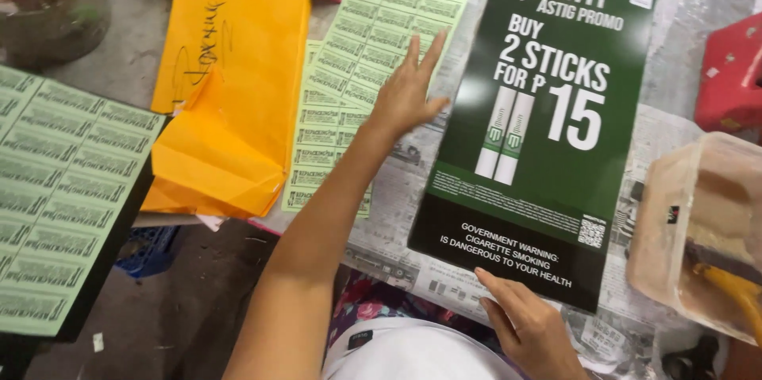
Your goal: Applying glue to a promotional board and sticking sheets of labels onto it
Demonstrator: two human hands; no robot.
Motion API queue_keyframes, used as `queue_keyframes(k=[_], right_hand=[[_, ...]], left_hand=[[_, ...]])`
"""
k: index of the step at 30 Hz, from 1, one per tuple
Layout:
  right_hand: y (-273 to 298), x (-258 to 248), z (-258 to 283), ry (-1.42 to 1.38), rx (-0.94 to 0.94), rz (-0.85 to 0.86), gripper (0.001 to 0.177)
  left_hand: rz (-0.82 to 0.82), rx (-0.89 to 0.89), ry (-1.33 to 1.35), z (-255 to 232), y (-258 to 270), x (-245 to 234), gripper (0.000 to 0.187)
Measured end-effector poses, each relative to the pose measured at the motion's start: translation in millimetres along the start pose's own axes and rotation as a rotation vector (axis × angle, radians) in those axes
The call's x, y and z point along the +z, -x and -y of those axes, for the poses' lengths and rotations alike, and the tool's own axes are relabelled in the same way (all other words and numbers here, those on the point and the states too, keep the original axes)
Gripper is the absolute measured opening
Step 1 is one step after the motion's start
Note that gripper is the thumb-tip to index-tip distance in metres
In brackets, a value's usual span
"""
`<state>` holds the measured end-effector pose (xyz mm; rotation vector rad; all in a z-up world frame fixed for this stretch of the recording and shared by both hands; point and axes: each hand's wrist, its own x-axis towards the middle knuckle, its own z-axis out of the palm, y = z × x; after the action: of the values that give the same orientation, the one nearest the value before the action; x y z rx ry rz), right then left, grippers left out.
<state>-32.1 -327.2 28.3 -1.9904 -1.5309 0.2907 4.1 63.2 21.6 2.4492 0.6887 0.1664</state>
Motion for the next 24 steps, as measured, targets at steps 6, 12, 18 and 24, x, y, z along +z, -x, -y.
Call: queue_keyframes(k=[6, 12, 18, 24], right_hand=[[0, 22, -1, -0.042, -0.095, 0.046, 0.052], [-20, 17, 25, -0.108, -0.148, 0.065, 0.046], [-23, 18, 40, -0.127, -0.212, 0.041, 0.037], [8, 22, 19, -0.106, -0.146, 0.043, 0.052]], left_hand=[[-0.501, 0.114, 0.498, 7, 235, -17, 0.020], [-1.145, -0.594, 0.753, 60, 331, -40, 0.022], [-0.728, -0.541, 0.836, 136, 278, -8, 0.034], [-0.348, -0.302, -0.139, 84, 239, -28, 0.058]])
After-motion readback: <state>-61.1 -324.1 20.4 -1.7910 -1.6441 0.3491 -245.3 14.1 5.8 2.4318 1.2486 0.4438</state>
